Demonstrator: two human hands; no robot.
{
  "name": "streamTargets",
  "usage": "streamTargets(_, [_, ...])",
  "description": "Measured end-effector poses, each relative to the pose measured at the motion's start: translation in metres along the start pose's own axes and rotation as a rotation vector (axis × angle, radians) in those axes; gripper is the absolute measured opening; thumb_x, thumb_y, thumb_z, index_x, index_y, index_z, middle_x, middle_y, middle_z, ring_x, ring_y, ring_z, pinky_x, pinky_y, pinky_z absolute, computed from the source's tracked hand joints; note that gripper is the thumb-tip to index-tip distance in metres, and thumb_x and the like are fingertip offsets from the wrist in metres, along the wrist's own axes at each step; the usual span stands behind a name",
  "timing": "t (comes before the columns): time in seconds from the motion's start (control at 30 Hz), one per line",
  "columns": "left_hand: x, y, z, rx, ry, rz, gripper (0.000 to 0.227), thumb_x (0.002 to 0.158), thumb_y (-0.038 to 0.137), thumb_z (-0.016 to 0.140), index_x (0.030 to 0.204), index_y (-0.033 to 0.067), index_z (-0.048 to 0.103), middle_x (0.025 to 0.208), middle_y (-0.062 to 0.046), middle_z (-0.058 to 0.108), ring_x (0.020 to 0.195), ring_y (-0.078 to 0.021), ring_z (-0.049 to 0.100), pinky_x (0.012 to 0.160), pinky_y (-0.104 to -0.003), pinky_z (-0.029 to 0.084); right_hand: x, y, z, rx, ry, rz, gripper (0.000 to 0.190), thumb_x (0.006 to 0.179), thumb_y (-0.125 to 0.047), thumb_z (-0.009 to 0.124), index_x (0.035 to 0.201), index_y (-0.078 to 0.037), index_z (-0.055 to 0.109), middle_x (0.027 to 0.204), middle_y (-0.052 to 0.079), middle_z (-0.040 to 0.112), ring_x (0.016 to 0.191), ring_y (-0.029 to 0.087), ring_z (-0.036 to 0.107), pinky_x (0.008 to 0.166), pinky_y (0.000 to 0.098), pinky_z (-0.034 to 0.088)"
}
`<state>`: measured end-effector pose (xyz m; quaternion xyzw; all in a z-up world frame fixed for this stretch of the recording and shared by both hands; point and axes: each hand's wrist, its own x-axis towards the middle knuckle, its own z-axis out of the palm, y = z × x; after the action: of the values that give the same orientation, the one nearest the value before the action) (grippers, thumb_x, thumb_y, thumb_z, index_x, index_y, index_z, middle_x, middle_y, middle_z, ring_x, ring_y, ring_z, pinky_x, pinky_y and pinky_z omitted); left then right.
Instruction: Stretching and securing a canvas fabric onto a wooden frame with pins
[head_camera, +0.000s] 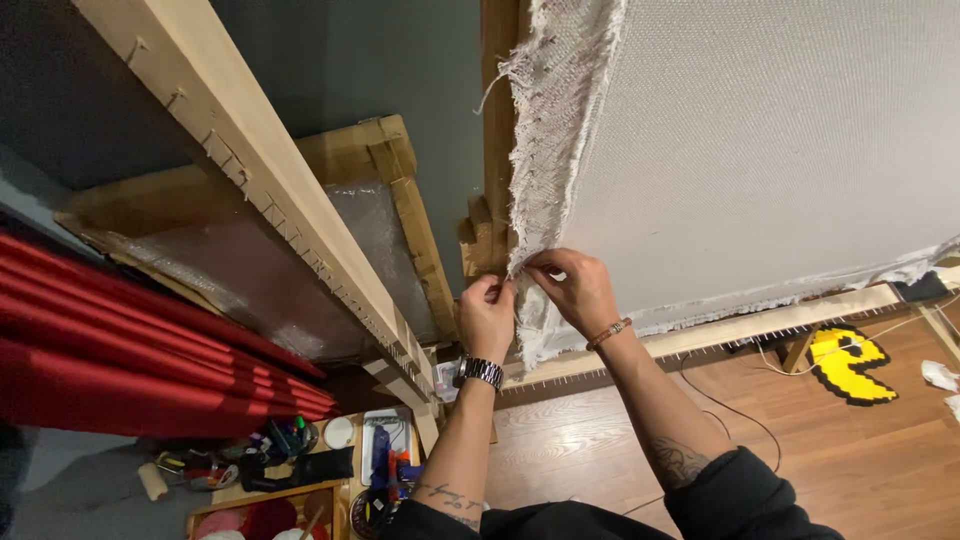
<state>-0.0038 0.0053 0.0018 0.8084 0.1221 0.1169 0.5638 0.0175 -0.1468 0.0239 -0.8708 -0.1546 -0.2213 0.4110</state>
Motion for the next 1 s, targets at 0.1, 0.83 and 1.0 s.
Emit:
streamTargets(0.1, [-0.007, -0.004, 0.001, 0.002, -0.015, -0.01, 0.019, 0.087, 0.033, 0.081, 0.087, 0.0136, 0.082, 0.078, -0.007, 0.081, 0.081, -0.0281, 0.079, 0.067, -0.037, 0.06, 0.0, 0.002, 0.0, -0.016, -0.004, -0.008, 0.008, 0.089, -0.014, 0.082, 0.095, -0.013, 0.078, 0.084, 0.008, 0.078, 0.081, 0.028, 0.078, 0.076, 0.037, 0.063])
streamTargets(0.83, [-0.012, -0.034, 0.016, -0.041, -0.033, 0.183, 0.009, 0.084, 0.009, 0.069, 0.078, 0.0022, 0.069, 0.077, -0.016, 0.077, 0.079, -0.0383, 0.076, 0.067, -0.043, 0.058, -0.028, 0.005, 0.005, 0.105, -0.138, 0.124, 0.014, 0.097, -0.014, 0.073, 0.109, -0.011, 0.08, 0.1, 0.012, 0.081, 0.095, 0.032, 0.078, 0.084, 0.0416, 0.062])
streamTargets(1.0, [0.004, -0.062, 0.025, -0.11, -0.05, 0.228, 0.013, 0.083, 0.006, 0.074, 0.075, 0.0015, 0.065, 0.077, -0.014, 0.075, 0.081, -0.0339, 0.077, 0.068, -0.037, 0.058, -0.026, 0.013, 0.007, 0.114, -0.157, 0.123, 0.015, 0.096, -0.015, 0.074, 0.11, -0.01, 0.079, 0.1, 0.013, 0.08, 0.096, 0.034, 0.077, 0.084, 0.0433, 0.062])
